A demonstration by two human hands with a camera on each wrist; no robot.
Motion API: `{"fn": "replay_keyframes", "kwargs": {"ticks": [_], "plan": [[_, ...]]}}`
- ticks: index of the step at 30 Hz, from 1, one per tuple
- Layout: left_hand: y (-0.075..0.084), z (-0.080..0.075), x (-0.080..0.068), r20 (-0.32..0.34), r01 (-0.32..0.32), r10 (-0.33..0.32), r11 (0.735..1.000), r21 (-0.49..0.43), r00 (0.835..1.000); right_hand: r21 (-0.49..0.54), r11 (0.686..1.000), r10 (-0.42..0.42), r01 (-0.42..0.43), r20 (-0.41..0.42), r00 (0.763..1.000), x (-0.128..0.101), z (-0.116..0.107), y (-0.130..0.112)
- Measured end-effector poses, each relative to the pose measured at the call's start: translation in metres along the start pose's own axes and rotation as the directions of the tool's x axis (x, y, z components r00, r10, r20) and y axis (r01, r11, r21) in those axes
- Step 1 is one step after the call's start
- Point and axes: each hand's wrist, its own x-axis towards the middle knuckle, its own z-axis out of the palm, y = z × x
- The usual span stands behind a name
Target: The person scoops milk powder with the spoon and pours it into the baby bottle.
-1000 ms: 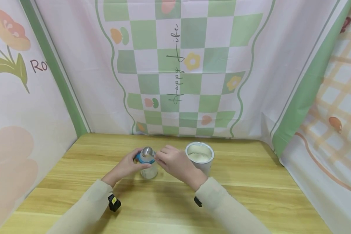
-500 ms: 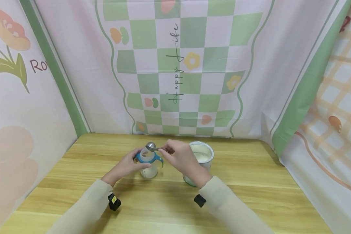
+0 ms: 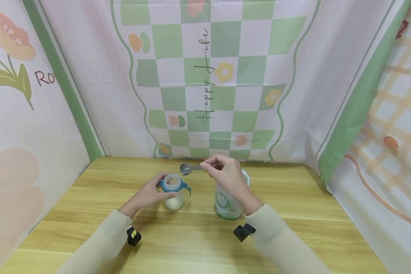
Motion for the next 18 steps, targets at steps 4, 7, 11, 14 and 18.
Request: {"fn": "replay_keyframes", "kwargs": {"ticks": [4,7,11,14,18], "plan": [[0.003,-0.001,0.0,0.004,0.003,-0.003,1.0,0.008,1.0,0.01,1.0,-0.001,0.001,-0.001,1.0,-0.001,-0.008,-0.004],[0.005,-0.001,0.002,0.01,-0.004,0.004,1.0,0.018,1.0,0.004,1.0,-0.006,0.006,-0.003,1.0,-0.006,-0.014,-0.018],[0.009,0.0,0.005,0.015,-0.033,0.032,0.996,0.084,0.999,-0.003,1.0,-0.012,0.012,-0.02,1.0,-0.007,-0.021,-0.014],[0.015,0.0,0.007,0.01,-0.066,0.066,0.987,0.144,0.998,-0.013,1.0,-0.024,0.023,-0.043,0.999,-0.004,-0.026,0.002],[0.026,0.001,0.012,0.001,-0.114,0.116,0.975,0.192,0.993,-0.044,0.997,-0.06,0.057,-0.067,0.996,-0.006,-0.036,0.008]]}}
